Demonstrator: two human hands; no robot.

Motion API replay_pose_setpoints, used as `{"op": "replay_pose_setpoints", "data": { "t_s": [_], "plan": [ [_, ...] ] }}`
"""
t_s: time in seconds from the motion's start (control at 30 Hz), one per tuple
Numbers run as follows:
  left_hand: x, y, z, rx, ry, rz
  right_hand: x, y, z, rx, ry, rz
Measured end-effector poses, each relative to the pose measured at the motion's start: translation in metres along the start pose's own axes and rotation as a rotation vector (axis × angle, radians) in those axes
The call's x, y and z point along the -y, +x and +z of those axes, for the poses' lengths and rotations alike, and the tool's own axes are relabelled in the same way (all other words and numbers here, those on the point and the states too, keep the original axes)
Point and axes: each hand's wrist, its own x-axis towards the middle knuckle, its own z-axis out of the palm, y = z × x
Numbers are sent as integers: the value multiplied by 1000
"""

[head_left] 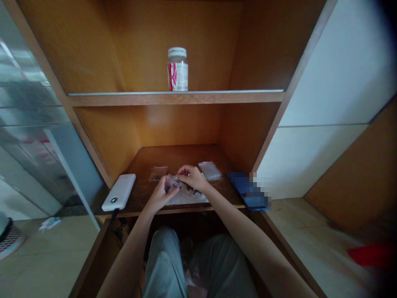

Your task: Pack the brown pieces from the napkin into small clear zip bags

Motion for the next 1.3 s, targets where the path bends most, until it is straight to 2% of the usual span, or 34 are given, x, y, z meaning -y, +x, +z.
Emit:
{"op": "replay_pose_setpoints", "data": {
  "t_s": [0.27, 0.5, 0.7, 1.07, 1.23, 1.3],
  "plan": [
    [-2, -1, -1, -7, 21, -9, 2, -3, 7, 68, -51, -27],
    [-1, 0, -2, -21, -4, -16, 11, -6, 4, 48, -96, -117],
    [4, 1, -1, -81, -32, 24, 13, -11, 2, 206, -90, -89],
    [8, 3, 0, -99, -212, -94, 2, -12, 2, 23, 9, -32],
    [-6, 4, -9, -167, -230, -165, 0, -14, -5, 24, 130, -36],
    [-14, 6, -14, -155, -183, -185, -1, -15, -8, 31, 199, -10]
  ]
}}
